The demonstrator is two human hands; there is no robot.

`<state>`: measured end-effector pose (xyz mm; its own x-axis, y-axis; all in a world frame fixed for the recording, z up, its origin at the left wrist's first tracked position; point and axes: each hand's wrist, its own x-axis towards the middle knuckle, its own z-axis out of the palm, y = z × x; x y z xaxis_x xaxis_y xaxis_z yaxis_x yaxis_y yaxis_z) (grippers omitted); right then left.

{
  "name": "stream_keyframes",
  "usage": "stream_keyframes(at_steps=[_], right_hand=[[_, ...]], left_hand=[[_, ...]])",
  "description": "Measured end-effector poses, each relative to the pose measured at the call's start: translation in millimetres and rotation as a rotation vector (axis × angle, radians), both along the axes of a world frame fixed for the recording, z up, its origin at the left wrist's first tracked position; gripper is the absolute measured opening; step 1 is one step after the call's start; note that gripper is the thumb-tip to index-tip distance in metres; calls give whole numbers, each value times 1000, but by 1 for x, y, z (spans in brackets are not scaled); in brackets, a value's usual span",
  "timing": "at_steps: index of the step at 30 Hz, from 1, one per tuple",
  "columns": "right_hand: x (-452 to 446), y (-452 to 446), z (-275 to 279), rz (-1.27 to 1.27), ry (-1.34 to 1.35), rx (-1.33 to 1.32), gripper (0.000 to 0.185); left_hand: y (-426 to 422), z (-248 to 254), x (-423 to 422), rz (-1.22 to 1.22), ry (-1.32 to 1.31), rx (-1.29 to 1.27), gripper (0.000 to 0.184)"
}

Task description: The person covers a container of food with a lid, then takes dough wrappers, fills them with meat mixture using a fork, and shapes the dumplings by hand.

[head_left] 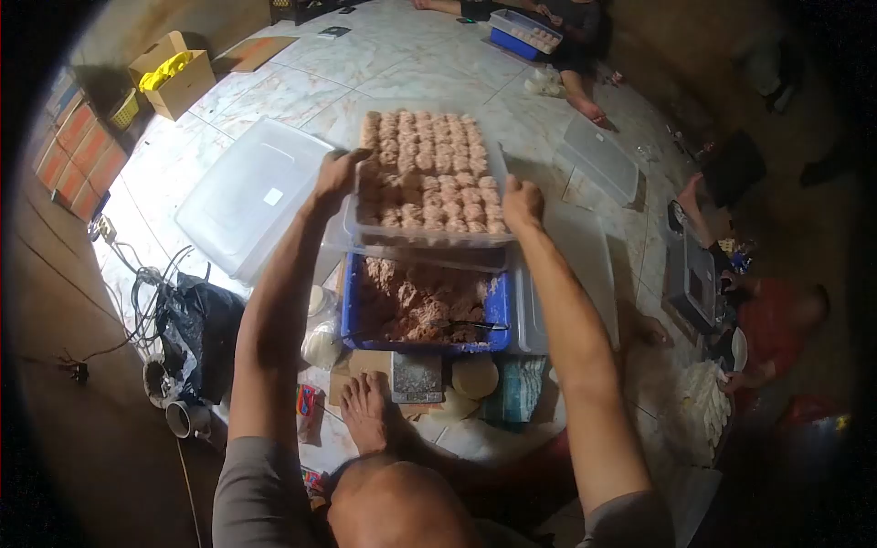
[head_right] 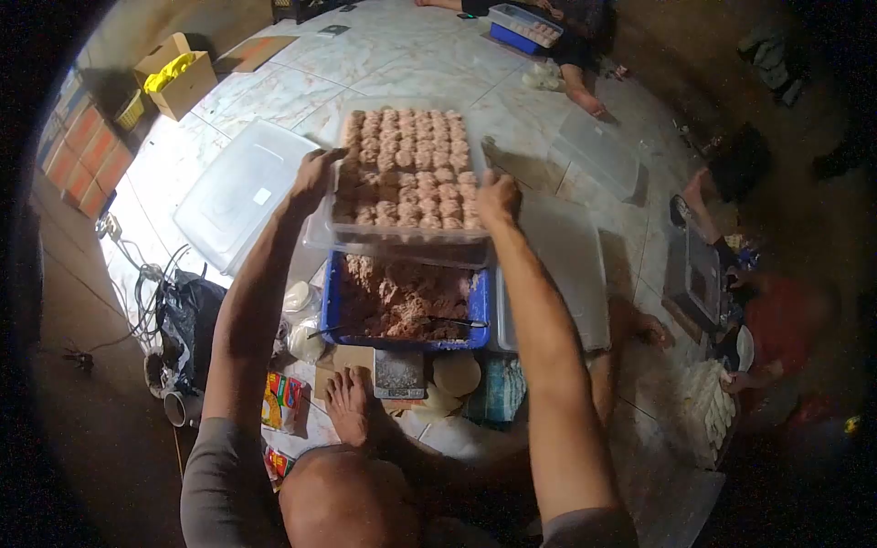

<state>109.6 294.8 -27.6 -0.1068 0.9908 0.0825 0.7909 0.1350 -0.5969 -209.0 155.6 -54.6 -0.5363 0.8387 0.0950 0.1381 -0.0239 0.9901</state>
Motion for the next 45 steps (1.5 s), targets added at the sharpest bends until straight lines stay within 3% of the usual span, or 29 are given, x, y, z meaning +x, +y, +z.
stream_keyframes(at_steps=[1, 5, 7, 8, 11, 13, 14, 16, 18, 20, 22, 24, 25, 27, 28, 30, 32, 34, 36, 37, 39, 41, 45], right_hand=[[-7, -2, -4, -7, -7, 4, 53], [-7, 7, -26, -11, -61, 11, 49], [20, 8, -17, 306, -3, -100, 39], [39, 0, -5, 349, 15, -47, 34], [110, -13, 8, 298, -21, 90, 34], [177, -29, 15, 192, -196, 168, 30], [208, -42, 14, 92, -285, 192, 30], [250, -96, 38, -172, -341, 144, 34], [343, -71, -82, -338, -399, 76, 43], [361, -98, -73, -274, -461, 130, 50], [365, -101, -73, -171, -515, 187, 59], [367, -95, -75, -268, -142, -113, 76], [361, -95, -78, -245, -127, -109, 76], [360, -97, -83, -306, -203, -138, 88], [375, -87, -103, -242, -445, 116, 95], [379, -79, -97, -260, -388, 114, 91], [376, -82, -78, -279, -338, 93, 87], [361, -86, -4, -184, -339, -27, 79], [344, -84, 69, -171, -504, -278, 66], [355, -79, 82, -115, -105, -275, 59], [358, -81, 117, -15, 358, -184, 48], [346, -86, 154, 33, 415, -106, 45], [282, -88, 178, -141, 564, -19, 35]], left_hand=[[-6, 8, 3, 33, -170, -40, 44], [-25, 0, -1, 26, -94, -192, 45], [-35, 1, 3, -19, 53, -160, 51], [-37, 1, -6, -87, 104, -251, 56], [-46, -24, -18, -58, 169, -178, 60], [-64, 3, -3, 77, 186, -288, 55], [-76, 3, 3, 129, 253, -198, 52], [-99, 7, 16, 192, 371, -38, 47], [-113, 18, 35, 195, 425, 42, 44], [-125, 34, 61, 6, 348, 13, 40], [-126, 41, 85, -15, 379, 18, 37], [-122, 32, 93, -64, 398, 56, 35], [-119, 27, 95, -79, 412, 84, 34], [-120, 30, 107, -86, 418, -18, 31], [-121, 37, 113, -45, 477, -83, 28], [-126, 46, 119, -40, 477, -59, 25], [-131, 41, 110, -30, 499, -38, 25], [-135, 40, 99, 12, 577, 32, 27], [-136, 33, 83, 22, 546, 52, 29], [-138, 29, 76, 27, 517, 70, 30], [-150, 56, 84, 10, 352, -32, 32], [-154, 61, 83, -74, 187, -54, 34], [-144, 60, 90, -272, 75, -74, 45]])
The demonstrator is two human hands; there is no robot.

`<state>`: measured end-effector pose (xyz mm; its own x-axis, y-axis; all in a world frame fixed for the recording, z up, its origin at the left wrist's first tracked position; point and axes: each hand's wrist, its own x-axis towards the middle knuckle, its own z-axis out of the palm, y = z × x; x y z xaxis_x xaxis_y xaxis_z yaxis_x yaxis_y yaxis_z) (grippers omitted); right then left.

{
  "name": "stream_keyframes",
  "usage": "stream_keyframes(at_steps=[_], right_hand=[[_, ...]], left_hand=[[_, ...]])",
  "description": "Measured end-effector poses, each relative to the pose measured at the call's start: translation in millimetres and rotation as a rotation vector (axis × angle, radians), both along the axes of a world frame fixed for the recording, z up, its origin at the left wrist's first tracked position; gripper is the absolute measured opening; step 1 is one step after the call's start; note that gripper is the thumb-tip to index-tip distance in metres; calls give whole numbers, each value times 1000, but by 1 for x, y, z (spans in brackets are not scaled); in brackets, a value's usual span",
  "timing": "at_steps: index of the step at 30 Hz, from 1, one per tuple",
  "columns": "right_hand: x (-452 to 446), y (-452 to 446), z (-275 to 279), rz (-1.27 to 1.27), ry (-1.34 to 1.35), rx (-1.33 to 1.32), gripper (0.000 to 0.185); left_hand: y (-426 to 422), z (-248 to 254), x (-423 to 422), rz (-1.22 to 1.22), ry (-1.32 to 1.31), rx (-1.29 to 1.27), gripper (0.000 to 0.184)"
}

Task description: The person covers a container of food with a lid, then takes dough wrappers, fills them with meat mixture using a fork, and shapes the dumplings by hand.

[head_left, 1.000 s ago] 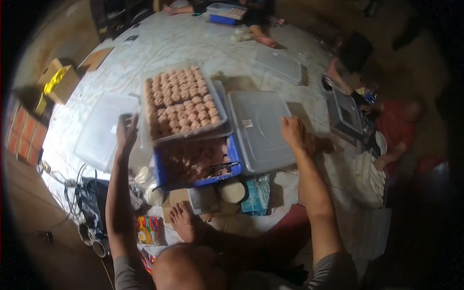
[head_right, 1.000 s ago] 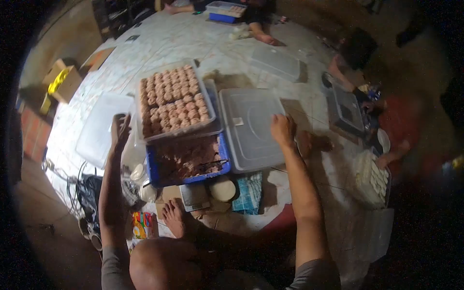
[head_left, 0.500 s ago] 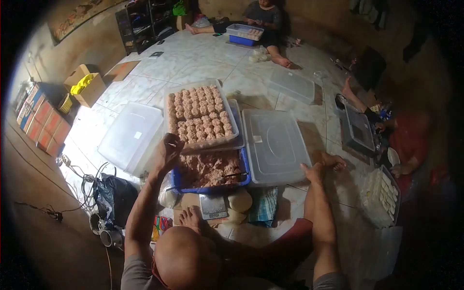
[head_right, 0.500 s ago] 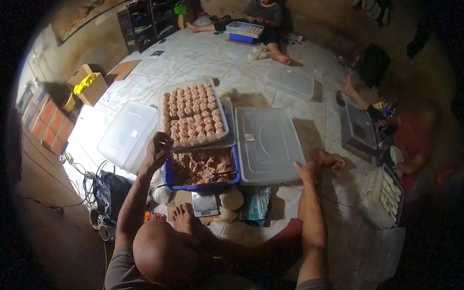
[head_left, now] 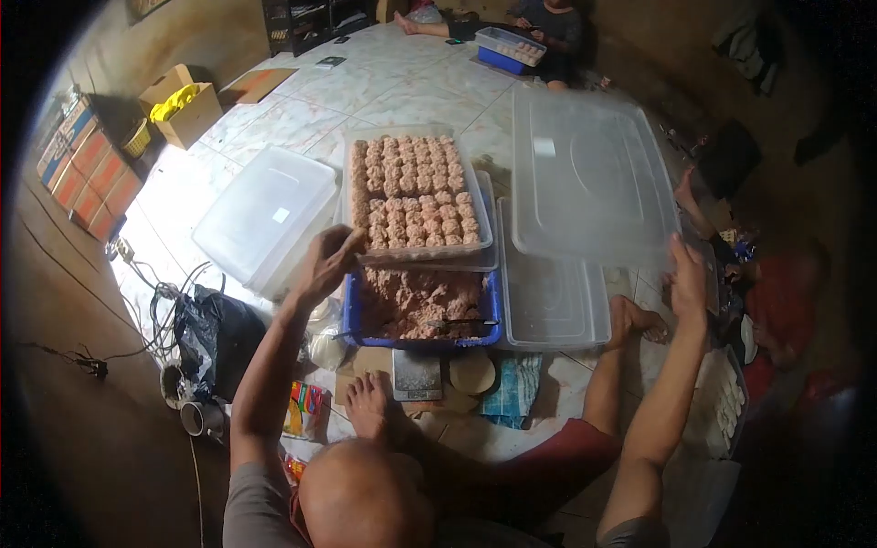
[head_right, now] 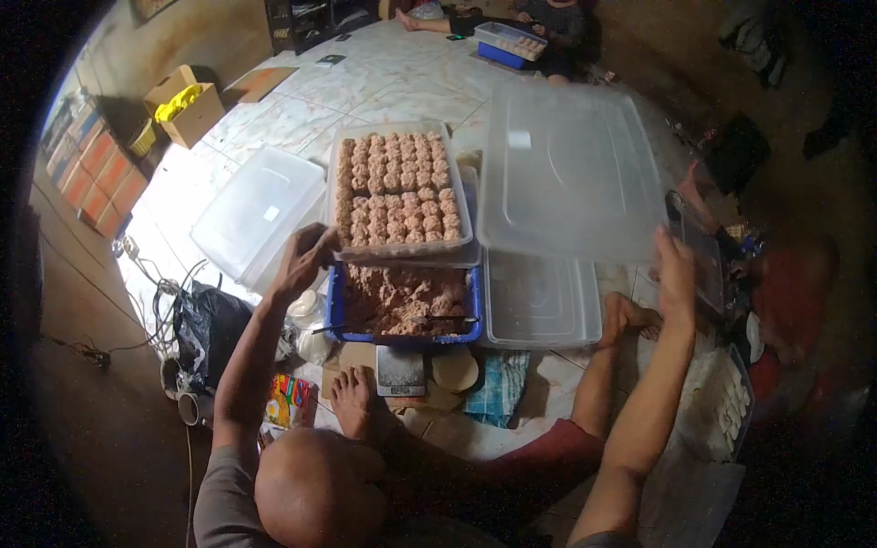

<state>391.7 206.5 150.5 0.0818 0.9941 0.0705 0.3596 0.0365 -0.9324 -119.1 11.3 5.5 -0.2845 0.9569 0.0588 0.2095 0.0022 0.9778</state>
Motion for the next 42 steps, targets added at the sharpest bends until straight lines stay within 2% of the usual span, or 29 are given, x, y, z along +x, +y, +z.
stream_keyframes(at_steps=[1, 2, 3, 4, 8, 10, 11, 12, 14, 15, 16, 18, 19, 20, 23, 28, 33, 35, 39, 41, 42], right_hand=[[-23, -3, 1, -50, 95, 39, 32], [-32, 7, -11, 59, 82, 41, 33], [-42, 20, -31, 166, 69, 41, 34], [-67, 24, -43, 151, 103, 19, 34], [-175, 27, -103, 262, 182, 12, 44], [-209, 40, -141, 293, 127, -16, 48], [-224, 44, -153, 295, 62, -9, 50], [-238, 44, -157, 305, -20, 57, 49], [-255, 45, -160, 280, -416, 149, 42], [-261, 41, -158, 286, -415, 141, 42], [-265, 36, -157, 297, -515, 229, 38], [-267, 34, -167, 310, -615, 313, 34], [-267, 37, -177, 319, -688, 371, 30], [-265, 39, -187, 329, -763, 429, 27], [-257, 9, -157, 337, -784, 412, 24], [-249, 28, -177, 288, -776, 455, 26], [-249, 24, -179, 294, -742, 402, 28], [-249, 27, -187, 270, -634, 353, 32], [-250, 30, -199, 272, -545, 255, 36], [-250, 32, -205, 264, -508, 225, 42], [-251, 38, -213, 263, -510, 223, 42]], left_hand=[[6, 3, 5, -14, 41, 22, 48], [12, 8, 12, -11, 38, 20, 48], [17, 14, 19, -5, -265, 11, 48], [22, 20, 22, 0, -565, 4, 49], [45, 34, 8, -55, -749, 57, 48], [53, 25, -6, 118, -520, 58, 48], [55, 18, -14, 188, -326, 76, 53], [56, 11, -23, 191, -323, 73, 53], [57, -2, -40, 360, 207, -68, 47], [60, -16, -49, 418, 427, -28, 40], [60, -32, -54, 420, 428, -38, 40], [57, -51, -54, 469, 799, 93, 31], [54, -55, -49, 479, 803, 209, 29], [54, -56, -47, 476, 802, 206, 29], [40, -53, -31, 501, 836, 148, 23], [42, -45, -11, 494, 865, 239, 21], [40, -44, -10, 512, 845, 166, 22], [42, -46, -8, 554, 772, 73, 23], [49, -62, -15, 583, 763, 121, 26], [49, -59, -12, 581, 518, -9, 29], [50, -59, -14, 579, 516, -10, 29]])
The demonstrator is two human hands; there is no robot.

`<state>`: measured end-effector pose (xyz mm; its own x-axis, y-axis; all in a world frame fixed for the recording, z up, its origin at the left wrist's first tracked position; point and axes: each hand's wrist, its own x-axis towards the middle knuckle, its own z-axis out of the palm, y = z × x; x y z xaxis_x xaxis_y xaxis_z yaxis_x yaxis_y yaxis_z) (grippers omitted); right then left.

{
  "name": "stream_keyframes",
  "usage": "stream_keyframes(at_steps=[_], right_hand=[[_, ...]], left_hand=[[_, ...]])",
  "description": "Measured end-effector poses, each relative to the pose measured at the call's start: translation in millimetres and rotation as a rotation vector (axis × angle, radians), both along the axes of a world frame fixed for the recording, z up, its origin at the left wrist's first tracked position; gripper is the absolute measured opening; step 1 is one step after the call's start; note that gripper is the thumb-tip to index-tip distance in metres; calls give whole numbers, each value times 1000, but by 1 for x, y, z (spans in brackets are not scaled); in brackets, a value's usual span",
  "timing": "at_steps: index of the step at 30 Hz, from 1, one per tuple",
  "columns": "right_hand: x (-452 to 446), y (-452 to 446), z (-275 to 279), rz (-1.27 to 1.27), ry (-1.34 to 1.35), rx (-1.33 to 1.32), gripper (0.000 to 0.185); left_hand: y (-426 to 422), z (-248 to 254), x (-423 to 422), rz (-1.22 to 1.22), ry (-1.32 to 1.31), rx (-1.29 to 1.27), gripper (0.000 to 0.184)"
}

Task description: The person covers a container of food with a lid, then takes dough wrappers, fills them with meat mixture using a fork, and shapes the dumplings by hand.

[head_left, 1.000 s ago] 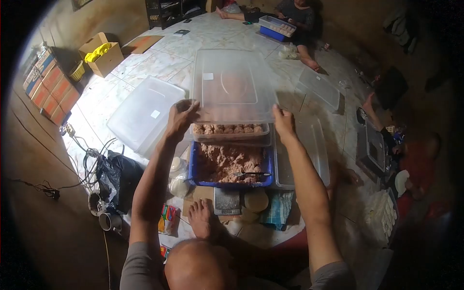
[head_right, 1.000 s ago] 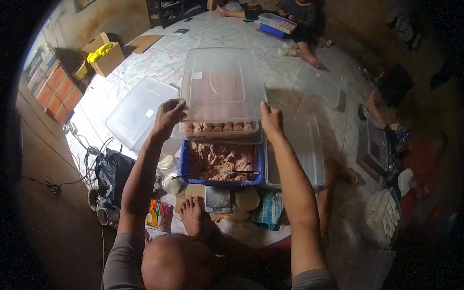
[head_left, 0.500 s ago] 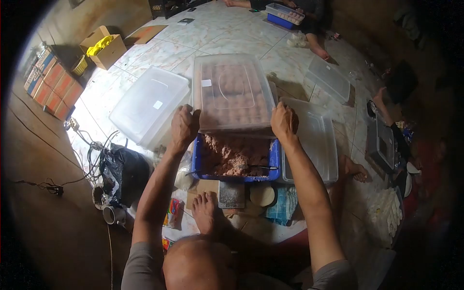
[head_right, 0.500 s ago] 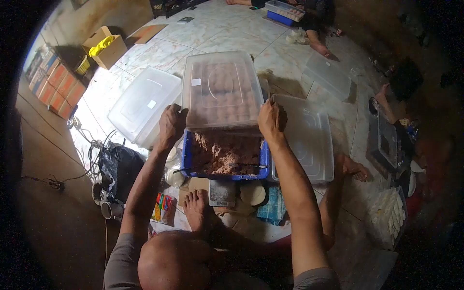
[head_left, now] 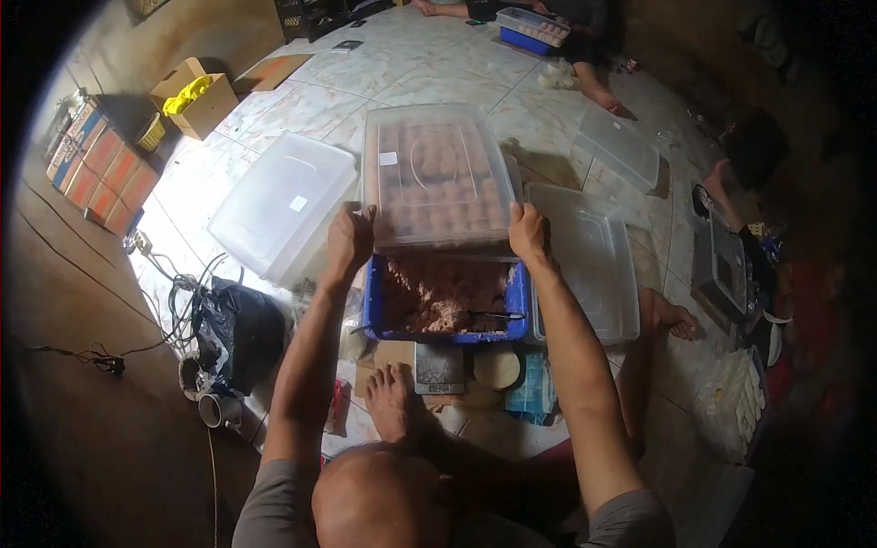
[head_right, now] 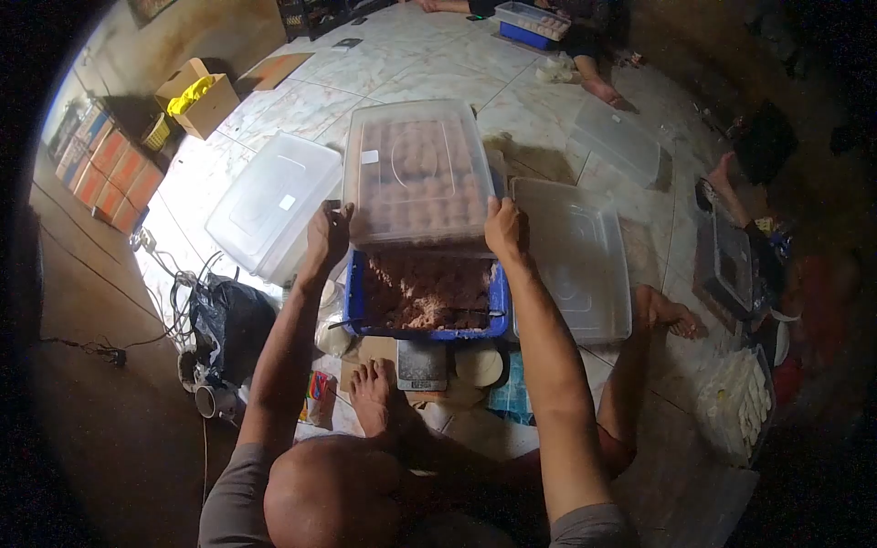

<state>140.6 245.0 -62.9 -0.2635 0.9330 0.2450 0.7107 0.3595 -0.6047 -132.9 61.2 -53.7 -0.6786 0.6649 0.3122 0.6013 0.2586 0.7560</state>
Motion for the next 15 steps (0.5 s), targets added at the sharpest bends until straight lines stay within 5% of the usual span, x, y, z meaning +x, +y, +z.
stream_keyframes(at_steps=[7, 15], right_hand=[[-3, -3, 18, -57, -140, -23, 46], [1, -21, 8, 40, 28, 7, 41]], left_hand=[[5, -6, -4, -62, 340, 99, 17], [-4, -9, -7, -176, 190, 28, 23]])
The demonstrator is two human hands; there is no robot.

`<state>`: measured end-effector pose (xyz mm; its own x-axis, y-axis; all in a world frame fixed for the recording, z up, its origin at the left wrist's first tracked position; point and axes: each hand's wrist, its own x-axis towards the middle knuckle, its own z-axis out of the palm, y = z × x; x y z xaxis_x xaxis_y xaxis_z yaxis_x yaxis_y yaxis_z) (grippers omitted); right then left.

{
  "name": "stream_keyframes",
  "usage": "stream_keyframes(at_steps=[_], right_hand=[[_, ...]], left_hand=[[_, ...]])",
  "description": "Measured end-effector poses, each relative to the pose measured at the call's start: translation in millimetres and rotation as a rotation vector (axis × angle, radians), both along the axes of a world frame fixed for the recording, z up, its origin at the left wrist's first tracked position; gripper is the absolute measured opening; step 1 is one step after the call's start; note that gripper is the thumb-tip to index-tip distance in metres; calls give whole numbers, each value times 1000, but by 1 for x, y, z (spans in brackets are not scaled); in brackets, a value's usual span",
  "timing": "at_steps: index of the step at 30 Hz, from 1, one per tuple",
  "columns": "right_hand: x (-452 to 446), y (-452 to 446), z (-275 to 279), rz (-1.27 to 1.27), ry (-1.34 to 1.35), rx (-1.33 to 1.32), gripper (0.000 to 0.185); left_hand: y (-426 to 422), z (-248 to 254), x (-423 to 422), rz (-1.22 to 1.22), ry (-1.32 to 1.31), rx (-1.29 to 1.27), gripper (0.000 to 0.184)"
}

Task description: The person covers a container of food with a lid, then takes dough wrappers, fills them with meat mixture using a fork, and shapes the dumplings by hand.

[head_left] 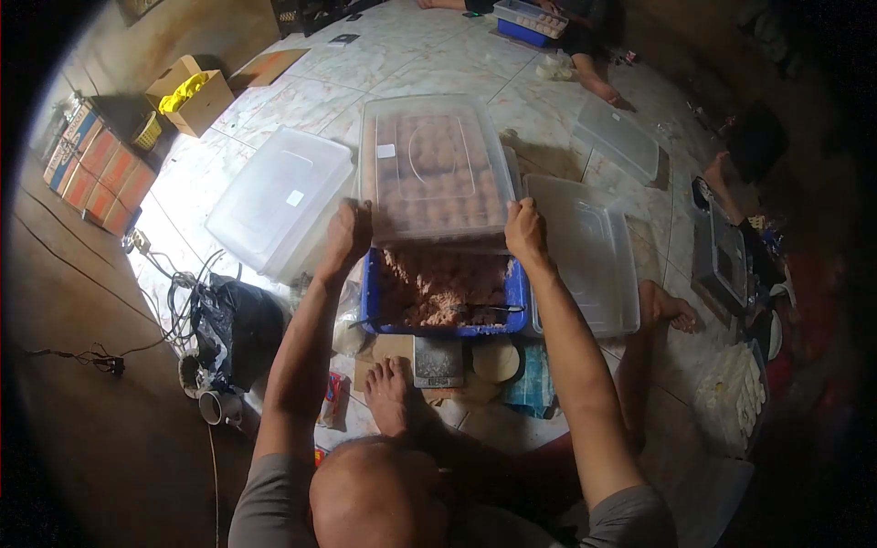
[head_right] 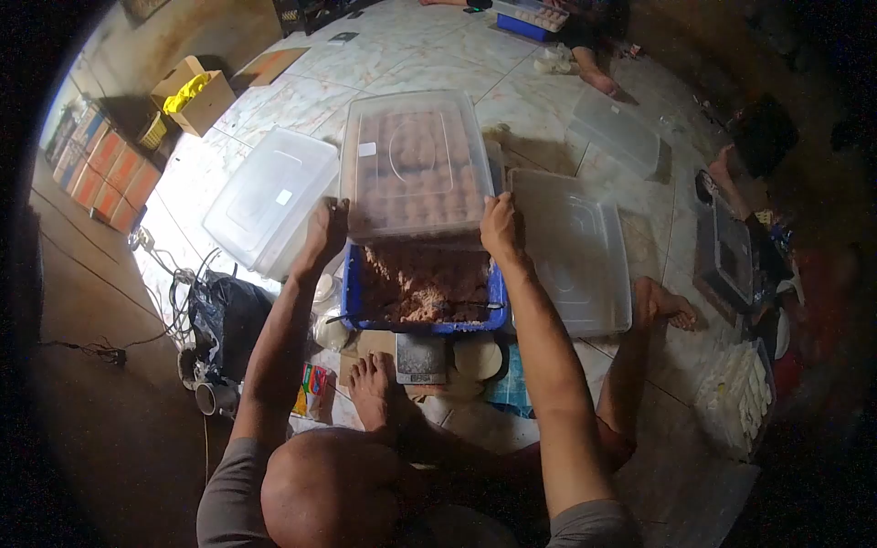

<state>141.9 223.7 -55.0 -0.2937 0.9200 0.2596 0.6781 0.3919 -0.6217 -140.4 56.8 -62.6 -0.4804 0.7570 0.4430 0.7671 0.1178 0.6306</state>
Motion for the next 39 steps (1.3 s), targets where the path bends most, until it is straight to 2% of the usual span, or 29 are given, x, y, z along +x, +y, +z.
stream_keyframes(at_steps=[1, 3, 5, 7, 9, 10, 11, 12, 13, 14, 15, 17, 18, 19, 21, 22, 23, 25, 26, 27, 29, 30, 33, 35, 37, 39], right_hand=[[-5, 4, -8, -63, 25, -61, 38], [-8, 5, -19, -134, 54, -128, 36], [-3, 9, -23, -85, 27, -56, 39], [0, 14, -32, -99, 39, 4, 43], [-4, 20, -61, -113, 47, 62, 47], [-10, 26, -91, -196, 325, -22, 51], [-11, 11, -80, -203, 533, -232, 54], [-11, -4, -69, -247, 744, -427, 57], [-7, -40, -29, -215, 876, -755, 60], [-12, -52, -32, -169, 890, -809, 64], [-18, -60, -34, -123, 903, -864, 68], [-35, -75, -21, -78, 1017, -1098, 63], [-43, -76, -16, -32, 1030, -1112, 74], [-50, -75, -14, -31, 1030, -1115, 74], [-61, -72, -8, -241, 948, -898, 72], [-61, -67, -7, -242, 970, -816, 60], [-59, -60, -6, -237, 968, -816, 60], [-54, -44, -1, -228, 1026, -727, 46], [-54, -39, 2, -238, 1090, -680, 30], [-50, -34, 1, -246, 1088, -688, 30], [-39, -20, 2, -188, 910, -673, 22], [-35, -19, -2, -181, 941, -652, 17], [-14, -11, -8, -103, 831, -641, 18], [-13, -7, -12, -107, 900, -609, 21], [-6, 0, -7, -98, 826, -684, 25], [-4, 1, -2, -88, 813, -733, 26]], left_hand=[[1, -2, -4, -43, -105, -66, 27], [4, -8, -9, -44, -94, -28, 30], [9, -14, -12, -58, -91, 14, 33], [10, -13, -19, -2, -16, -100, 30], [8, 0, -36, -175, -366, -224, 35], [7, 9, -44, -227, -536, -295, 38], [12, 16, -51, -247, -672, -346, 41], [17, 21, -50, -255, -675, -346, 41], [22, 25, -47, -180, -804, -289, 41], [28, 26, -45, -103, -931, -232, 42], [33, 23, -44, -110, -935, -238, 42], [38, 13, -47, -180, -849, -224, 44], [37, 13, -48, -211, -801, -214, 45], [35, 12, -47, -208, -801, -215, 45], [31, 11, -37, -223, -773, -180, 44], [31, 9, -30, -245, -863, -121, 44], [33, 5, -24, -222, -867, -98, 45], [34, 6, -15, -235, -836, -51, 43], [33, 4, -9, -228, -841, -58, 43], [35, -1, -5, -224, -886, -32, 42], [37, -1, 11, -226, -925, 5, 42], [33, 1, 25, -241, -971, 52, 42], [26, 4, 36, -263, -1064, 150, 43], [22, 2, 16, -249, -957, -151, 50], [33, 8, -4, -143, -896, -171, 67], [46, 7, -25, 40, -804, -13, 77]])
